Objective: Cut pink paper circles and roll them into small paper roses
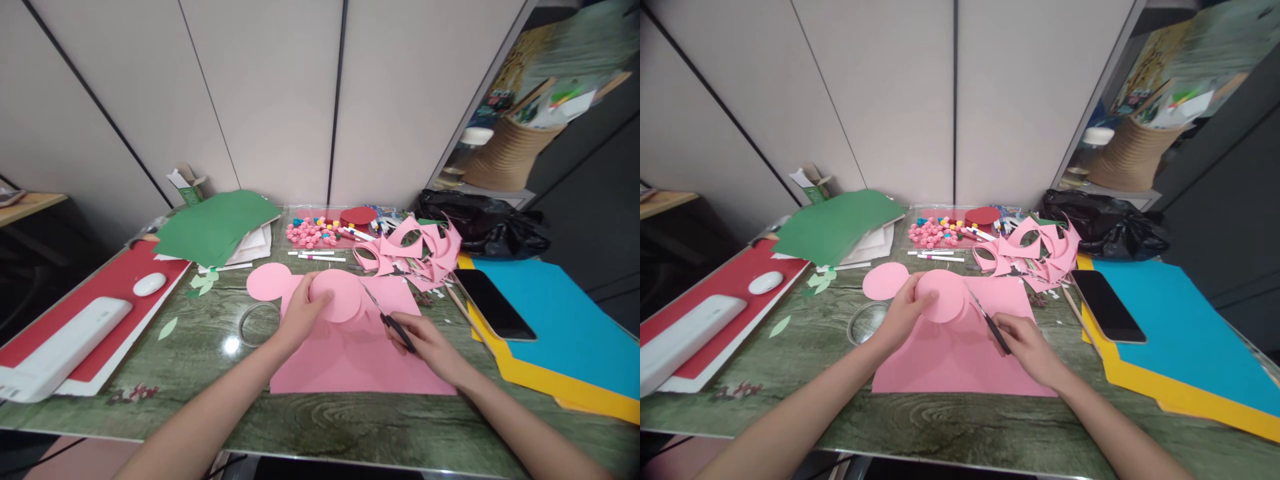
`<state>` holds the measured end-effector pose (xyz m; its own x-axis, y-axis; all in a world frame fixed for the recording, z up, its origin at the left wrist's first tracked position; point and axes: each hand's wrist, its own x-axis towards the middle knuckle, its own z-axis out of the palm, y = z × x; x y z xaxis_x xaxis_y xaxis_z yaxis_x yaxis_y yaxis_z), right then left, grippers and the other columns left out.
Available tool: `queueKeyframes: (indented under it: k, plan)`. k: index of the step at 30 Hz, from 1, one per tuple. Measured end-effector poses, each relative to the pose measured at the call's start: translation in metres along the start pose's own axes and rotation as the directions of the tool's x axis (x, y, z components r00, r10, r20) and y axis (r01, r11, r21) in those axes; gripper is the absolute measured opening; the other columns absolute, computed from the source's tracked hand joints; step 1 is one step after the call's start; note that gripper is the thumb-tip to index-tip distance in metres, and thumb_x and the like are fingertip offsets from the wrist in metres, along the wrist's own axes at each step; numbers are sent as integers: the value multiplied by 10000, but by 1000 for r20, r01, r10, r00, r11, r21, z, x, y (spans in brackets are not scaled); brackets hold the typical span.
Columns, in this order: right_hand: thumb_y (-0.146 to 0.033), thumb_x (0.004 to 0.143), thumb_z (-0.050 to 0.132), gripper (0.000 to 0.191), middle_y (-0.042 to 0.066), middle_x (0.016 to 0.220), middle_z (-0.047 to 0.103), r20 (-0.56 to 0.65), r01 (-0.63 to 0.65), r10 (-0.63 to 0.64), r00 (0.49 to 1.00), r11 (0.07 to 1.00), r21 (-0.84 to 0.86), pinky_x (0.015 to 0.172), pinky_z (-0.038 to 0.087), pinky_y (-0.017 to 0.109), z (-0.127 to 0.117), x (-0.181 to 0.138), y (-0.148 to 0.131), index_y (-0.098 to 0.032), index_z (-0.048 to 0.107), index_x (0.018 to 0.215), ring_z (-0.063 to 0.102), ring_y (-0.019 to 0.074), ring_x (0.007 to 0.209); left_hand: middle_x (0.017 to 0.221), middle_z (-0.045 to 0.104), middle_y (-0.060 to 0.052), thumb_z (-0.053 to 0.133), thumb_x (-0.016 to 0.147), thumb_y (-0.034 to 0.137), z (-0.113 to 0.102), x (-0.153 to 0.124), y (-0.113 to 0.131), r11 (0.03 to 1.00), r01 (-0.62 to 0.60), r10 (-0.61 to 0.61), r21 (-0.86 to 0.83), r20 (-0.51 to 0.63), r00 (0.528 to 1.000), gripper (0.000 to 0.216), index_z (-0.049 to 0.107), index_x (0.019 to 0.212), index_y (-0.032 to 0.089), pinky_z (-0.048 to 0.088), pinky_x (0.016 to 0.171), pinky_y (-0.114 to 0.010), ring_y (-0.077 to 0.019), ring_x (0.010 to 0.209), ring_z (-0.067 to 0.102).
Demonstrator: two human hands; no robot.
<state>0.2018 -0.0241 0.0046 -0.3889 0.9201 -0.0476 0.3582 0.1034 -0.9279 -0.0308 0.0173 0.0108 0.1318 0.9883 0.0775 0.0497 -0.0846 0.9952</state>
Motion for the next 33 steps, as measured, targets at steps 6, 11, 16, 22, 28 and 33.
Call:
queueKeyframes:
  k: [6, 11, 16, 22, 28, 33]
  plan:
    - [-410, 898, 422, 331, -29, 543, 471, -2, -23, 23, 1000, 1000, 8, 528, 302, 240, 0, 0, 0, -180, 491, 670, 434, 121, 534, 1071, 598, -63, 541, 786, 281, 0, 0, 1, 1000, -11, 11, 12, 0, 1000, 308, 524, 1073, 169, 435, 847, -311, -207, 1004, 550]
    - [-398, 891, 433, 313, -34, 525, 464, 8, -12, 12, 1000, 1000, 22, 499, 279, 233, 0, -1, -3, -177, 504, 682, 395, 110, 506, 1071, 589, -66, 530, 793, 262, 0, -1, 4, 999, -10, 8, 37, 40, 999, 287, 519, 1062, 163, 428, 861, -303, -200, 1008, 544]
    - [-444, 882, 426, 336, -37, 525, 457, 17, -20, 19, 1000, 998, 56, 477, 269, 230, 1, -2, -3, -178, 510, 695, 370, 106, 483, 1086, 593, -63, 540, 784, 252, 0, 0, 4, 998, -10, 5, 61, 85, 996, 302, 519, 1075, 174, 428, 862, -314, -209, 1009, 544]
    - [-430, 887, 423, 328, -36, 529, 460, 18, -11, 10, 1000, 999, 53, 485, 270, 233, -1, -2, -1, -175, 518, 704, 379, 109, 494, 1087, 589, -67, 540, 776, 246, -1, 0, 4, 998, -15, 10, 68, 74, 997, 301, 523, 1067, 171, 424, 865, -313, -211, 1014, 540]
    - [-381, 892, 434, 306, -37, 526, 455, 20, -1, 1, 1000, 999, 36, 498, 268, 237, -2, -1, -2, -175, 501, 675, 389, 111, 507, 1060, 584, -60, 547, 777, 228, -1, 0, 4, 999, -12, 9, 48, 60, 998, 290, 523, 1061, 169, 430, 852, -295, -199, 998, 542]
    - [-356, 897, 437, 294, -37, 536, 457, 24, -11, 10, 1000, 999, 34, 508, 264, 237, -1, -1, -1, -176, 496, 672, 395, 112, 523, 1050, 583, -60, 544, 772, 218, -2, 1, 3, 999, -23, 21, 49, 40, 999, 284, 519, 1050, 163, 427, 855, -293, -195, 998, 540]
